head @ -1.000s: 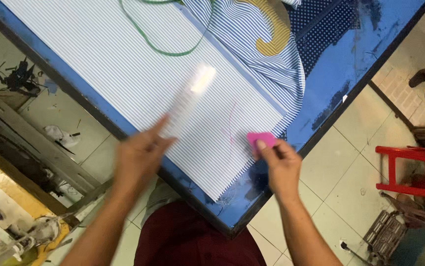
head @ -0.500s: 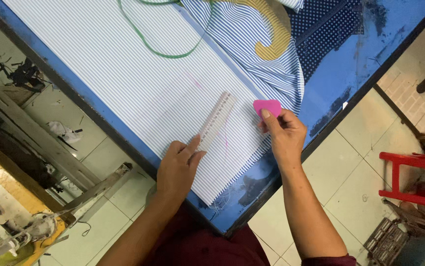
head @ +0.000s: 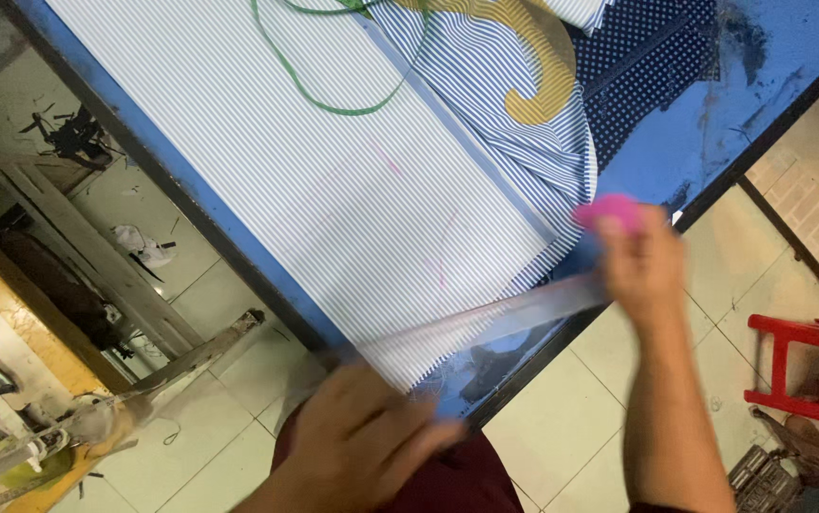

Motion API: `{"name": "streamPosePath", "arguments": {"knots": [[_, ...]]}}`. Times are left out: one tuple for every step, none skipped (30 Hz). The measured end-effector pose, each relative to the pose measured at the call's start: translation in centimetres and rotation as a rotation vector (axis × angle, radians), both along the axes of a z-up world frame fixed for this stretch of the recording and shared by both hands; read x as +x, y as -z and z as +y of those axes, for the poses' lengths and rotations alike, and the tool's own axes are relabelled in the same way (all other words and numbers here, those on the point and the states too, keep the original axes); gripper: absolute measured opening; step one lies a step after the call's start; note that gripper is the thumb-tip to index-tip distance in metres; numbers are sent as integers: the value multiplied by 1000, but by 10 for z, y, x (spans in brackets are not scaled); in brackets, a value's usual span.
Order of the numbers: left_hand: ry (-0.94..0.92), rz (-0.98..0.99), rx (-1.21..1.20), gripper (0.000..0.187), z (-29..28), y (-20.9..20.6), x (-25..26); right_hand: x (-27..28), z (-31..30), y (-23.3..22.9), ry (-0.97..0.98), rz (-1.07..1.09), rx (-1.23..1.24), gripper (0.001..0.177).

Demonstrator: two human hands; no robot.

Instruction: The person marks patterns on a blue-and-white striped cloth using a ruler and pink chalk, and then cuts out the shapes with large shears.

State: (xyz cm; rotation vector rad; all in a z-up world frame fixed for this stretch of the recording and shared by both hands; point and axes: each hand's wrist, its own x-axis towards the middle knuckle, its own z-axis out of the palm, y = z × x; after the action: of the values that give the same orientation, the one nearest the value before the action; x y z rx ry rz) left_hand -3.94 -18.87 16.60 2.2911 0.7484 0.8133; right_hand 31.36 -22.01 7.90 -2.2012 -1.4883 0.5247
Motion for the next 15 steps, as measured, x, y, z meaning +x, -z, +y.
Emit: {"name": "streamPosePath", "arguments": {"knots": [[-13, -170, -233, 16, -7, -17, -13, 32, -20, 13, 114, -40, 256, 33], [-16, -172, -234, 16, -6, 3, -25, 31, -29, 14, 111, -41, 254, 33], [-90, -33, -557, 17, -6, 23, -36, 29, -39, 14, 232, 25, 324, 23], [-155, 112, -875, 21, -7, 43, -48, 28, -49, 15, 354, 92, 392, 20], [-156, 110, -876, 21, 15, 31, -39, 6, -46, 12, 353, 91, 392, 20], [-467, 216, -998, 25, 38, 19, -30, -17, -44, 9, 353, 204, 457, 23], [-784, 323, -1103, 34, 60, 7, -21, -40, -41, 6, 352, 317, 522, 28], [-782, 324, -1102, 34, 75, 2, -25, -69, -41, 1, 354, 317, 523, 28], [-872, -317, -963, 49, 91, -4, -29, -99, -41, -5, 316, 386, 531, 30], [-895, -952, -754, 77, 106, -10, -33, -128, -39, -11, 272, 456, 538, 33], [-896, -954, -752, 77, 150, 19, -61, -149, -46, -12, 270, 456, 539, 33], [-873, -792, -814, 73, 195, 38, -99, -171, -54, -13, 95, 565, 511, 33], [-843, -629, -870, 68, 233, 50, -146, -193, -62, -14, -80, 672, 477, 34], [-808, -464, -920, 63, 278, 93, -188, -190, -59, -18, -78, 672, 476, 34], [-768, -299, -965, 59, 324, 117, -230, -188, -55, -22, -109, 791, 413, 29]]}}
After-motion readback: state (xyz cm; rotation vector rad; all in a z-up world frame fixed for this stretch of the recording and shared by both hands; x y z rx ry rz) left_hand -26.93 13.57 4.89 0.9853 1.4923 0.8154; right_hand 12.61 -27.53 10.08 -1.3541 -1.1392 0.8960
